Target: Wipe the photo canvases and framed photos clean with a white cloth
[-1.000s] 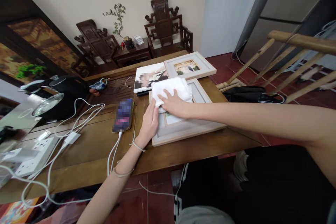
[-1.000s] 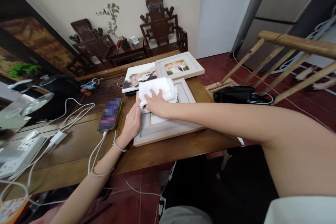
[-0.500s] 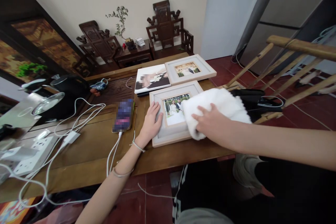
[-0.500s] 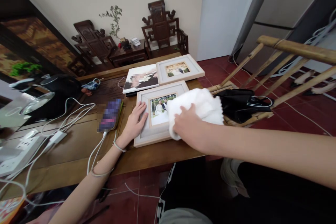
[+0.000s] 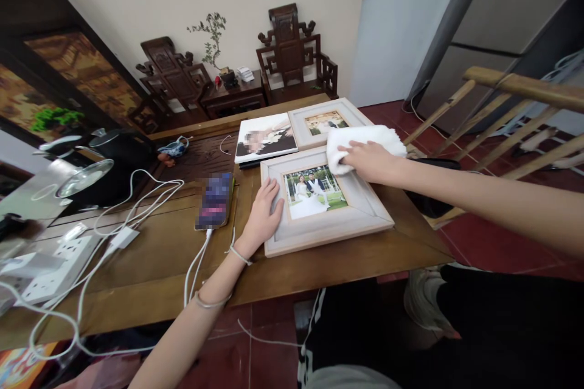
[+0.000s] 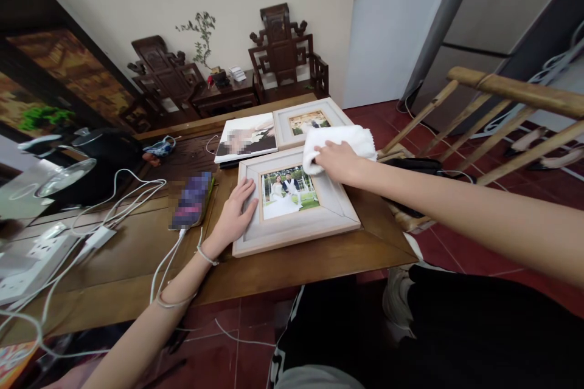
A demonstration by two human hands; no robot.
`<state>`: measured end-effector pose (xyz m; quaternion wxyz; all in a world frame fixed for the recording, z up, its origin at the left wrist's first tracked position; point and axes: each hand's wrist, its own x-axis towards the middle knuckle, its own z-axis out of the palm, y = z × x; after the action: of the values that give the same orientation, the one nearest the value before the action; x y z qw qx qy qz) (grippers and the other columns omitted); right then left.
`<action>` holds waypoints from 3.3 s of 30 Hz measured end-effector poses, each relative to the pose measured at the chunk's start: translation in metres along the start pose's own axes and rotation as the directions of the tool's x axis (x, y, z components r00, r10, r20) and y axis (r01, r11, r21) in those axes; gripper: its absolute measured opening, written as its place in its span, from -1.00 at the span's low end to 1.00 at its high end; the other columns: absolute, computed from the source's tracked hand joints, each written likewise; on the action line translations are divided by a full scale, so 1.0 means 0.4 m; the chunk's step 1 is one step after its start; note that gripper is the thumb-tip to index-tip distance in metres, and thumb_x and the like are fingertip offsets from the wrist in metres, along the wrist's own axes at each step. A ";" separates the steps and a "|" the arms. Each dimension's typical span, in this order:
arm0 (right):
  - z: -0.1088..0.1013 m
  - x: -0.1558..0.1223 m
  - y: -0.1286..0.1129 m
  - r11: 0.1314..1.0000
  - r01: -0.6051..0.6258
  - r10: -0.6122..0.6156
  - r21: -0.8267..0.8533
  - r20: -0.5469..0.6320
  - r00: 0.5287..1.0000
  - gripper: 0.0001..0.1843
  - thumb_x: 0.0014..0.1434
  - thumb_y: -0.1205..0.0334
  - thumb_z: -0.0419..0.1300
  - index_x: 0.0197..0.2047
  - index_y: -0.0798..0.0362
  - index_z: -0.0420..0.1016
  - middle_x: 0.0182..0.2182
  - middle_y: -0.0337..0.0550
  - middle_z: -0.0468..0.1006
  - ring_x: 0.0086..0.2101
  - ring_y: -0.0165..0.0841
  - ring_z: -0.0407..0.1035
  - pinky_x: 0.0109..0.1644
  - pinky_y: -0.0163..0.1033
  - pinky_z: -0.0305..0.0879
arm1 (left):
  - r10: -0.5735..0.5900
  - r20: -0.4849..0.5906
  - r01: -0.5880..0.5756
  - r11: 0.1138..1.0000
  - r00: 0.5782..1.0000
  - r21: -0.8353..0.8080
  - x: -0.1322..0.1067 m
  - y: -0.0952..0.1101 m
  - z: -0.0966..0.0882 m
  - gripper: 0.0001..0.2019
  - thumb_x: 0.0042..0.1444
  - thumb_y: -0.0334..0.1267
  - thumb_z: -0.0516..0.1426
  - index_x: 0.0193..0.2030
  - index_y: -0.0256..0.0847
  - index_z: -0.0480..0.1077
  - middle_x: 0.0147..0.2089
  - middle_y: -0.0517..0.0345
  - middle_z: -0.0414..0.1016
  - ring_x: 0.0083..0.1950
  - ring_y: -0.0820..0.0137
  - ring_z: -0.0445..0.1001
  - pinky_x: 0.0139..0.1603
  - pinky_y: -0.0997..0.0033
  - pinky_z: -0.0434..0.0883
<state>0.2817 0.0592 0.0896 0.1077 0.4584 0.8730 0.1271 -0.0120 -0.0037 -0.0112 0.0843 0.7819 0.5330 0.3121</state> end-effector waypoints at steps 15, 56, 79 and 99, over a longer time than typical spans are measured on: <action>-0.033 0.235 -0.231 0.961 0.265 -0.275 -0.079 -0.166 0.947 -0.56 0.28 0.43 0.04 0.12 0.01 0.56 0.42 -0.05 0.14 0.39 0.02 -0.07 0.33 0.26 0.02 | -0.001 -0.010 0.001 1.000 1.000 0.001 0.003 0.003 0.000 -0.58 0.29 -0.25 0.04 0.23 -0.33 0.39 0.33 -0.18 0.38 0.46 0.05 0.17 0.45 -0.10 0.17; -0.002 0.077 -0.091 0.996 0.093 -0.092 0.006 -0.099 0.991 -0.34 0.19 0.64 -0.06 0.30 0.12 0.38 0.46 0.14 -0.07 0.35 0.24 -0.06 0.22 0.36 0.15 | -0.012 -0.008 0.012 1.000 1.000 -0.029 0.003 -0.001 0.001 -0.55 0.29 -0.21 0.05 0.27 -0.33 0.36 0.38 -0.19 0.32 0.48 0.07 0.14 0.45 -0.12 0.15; -0.086 -0.198 -0.253 0.910 0.237 -0.317 0.339 0.204 0.926 -0.26 -0.09 0.64 0.20 0.19 0.04 0.47 0.34 0.21 0.24 0.16 0.22 0.32 0.10 0.19 0.35 | -0.003 -0.013 0.003 1.000 1.000 -0.024 0.003 -0.005 0.005 -0.55 0.29 -0.21 0.05 0.27 -0.28 0.36 0.38 -0.16 0.32 0.49 0.07 0.12 0.45 -0.15 0.14; 0.044 0.119 -0.056 0.929 0.348 -0.339 0.126 -0.085 0.937 -0.20 0.03 0.67 -0.06 0.31 0.02 0.36 0.38 0.07 0.19 0.27 -0.06 0.16 0.13 0.08 0.29 | -0.026 -0.010 0.025 0.999 1.000 -0.047 0.004 -0.006 0.004 -0.56 0.28 -0.22 0.06 0.26 -0.25 0.37 0.37 -0.12 0.34 0.48 0.08 0.14 0.46 -0.12 0.14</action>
<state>0.2434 0.0886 0.0625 0.0690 0.3009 0.9493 0.0593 -0.0125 -0.0010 -0.0131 0.1040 0.7713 0.5358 0.3274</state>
